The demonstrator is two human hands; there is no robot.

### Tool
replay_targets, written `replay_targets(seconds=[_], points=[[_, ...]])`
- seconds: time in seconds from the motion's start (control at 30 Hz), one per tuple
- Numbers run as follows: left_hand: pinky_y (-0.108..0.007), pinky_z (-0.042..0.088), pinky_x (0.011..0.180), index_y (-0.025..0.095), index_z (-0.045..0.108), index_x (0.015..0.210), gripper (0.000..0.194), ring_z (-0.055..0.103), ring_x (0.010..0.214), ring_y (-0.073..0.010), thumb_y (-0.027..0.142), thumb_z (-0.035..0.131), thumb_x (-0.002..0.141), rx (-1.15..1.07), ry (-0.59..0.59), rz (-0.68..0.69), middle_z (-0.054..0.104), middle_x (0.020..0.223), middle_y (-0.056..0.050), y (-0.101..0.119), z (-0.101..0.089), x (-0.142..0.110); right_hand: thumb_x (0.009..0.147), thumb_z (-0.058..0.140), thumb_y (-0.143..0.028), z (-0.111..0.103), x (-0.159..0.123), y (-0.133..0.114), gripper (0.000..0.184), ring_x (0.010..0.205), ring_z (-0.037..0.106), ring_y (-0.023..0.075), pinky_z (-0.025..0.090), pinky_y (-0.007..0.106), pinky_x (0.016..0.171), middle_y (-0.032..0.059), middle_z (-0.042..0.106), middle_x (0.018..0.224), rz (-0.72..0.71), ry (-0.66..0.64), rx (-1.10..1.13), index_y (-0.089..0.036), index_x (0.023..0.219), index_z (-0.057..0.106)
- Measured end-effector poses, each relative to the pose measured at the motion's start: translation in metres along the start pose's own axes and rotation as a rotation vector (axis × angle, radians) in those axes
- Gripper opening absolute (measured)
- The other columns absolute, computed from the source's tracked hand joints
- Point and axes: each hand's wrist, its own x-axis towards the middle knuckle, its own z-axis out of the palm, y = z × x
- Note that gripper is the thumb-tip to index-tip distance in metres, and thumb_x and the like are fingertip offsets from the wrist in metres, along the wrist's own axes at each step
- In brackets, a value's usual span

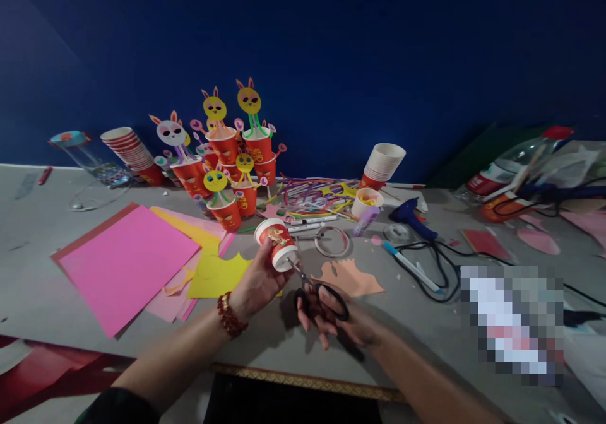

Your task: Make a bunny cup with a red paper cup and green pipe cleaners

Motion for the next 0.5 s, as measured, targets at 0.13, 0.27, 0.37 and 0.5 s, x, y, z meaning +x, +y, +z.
replay_targets(seconds=[0.13,0.27,0.37,0.5], points=[[-0.024,0.059,0.061,0.008,0.067,0.098,0.035,0.073,0.068,-0.0176,0.037,0.047,0.1,0.058,0.058,-0.001,0.076,0.08,-0.01,0.0,0.002,-0.002,0.08,0.062,-0.069,0.004,-0.001,-0.007,0.053,0.039,0.03,0.0023,0.05,0.018,0.042,-0.0017,0.063,0.071,-0.013,0.055,-0.134,-0.018,0.092,0.053],[-0.023,0.058,0.058,0.009,0.066,0.096,0.033,0.071,0.065,-0.0165,0.037,0.049,0.099,0.096,0.057,-0.006,0.074,0.078,-0.009,0.001,0.004,-0.002,0.077,0.063,-0.071,0.007,-0.001,-0.014,0.054,0.051,0.044,0.0074,0.048,0.018,0.044,-0.0029,0.056,0.069,0.023,0.114,-0.334,-0.02,0.087,0.047],[-0.024,0.058,0.057,0.011,0.065,0.096,0.031,0.07,0.06,-0.0158,0.04,0.056,0.095,0.125,0.051,0.002,0.073,0.074,-0.008,0.001,0.004,-0.001,0.076,0.068,-0.061,0.007,-0.002,-0.018,0.046,0.061,0.05,0.0113,0.044,0.019,0.045,-0.002,0.054,0.074,0.054,0.205,-0.556,-0.021,0.082,0.045],[-0.024,0.056,0.054,0.013,0.064,0.091,0.029,0.068,0.055,-0.0152,0.041,0.063,0.09,0.171,0.088,0.006,0.071,0.068,-0.005,-0.001,0.002,0.0,0.076,0.072,-0.043,0.008,-0.002,-0.022,0.034,0.059,0.043,0.0106,0.034,0.021,0.051,-0.0045,0.05,0.069,0.04,0.328,-0.963,-0.021,0.074,0.046]])
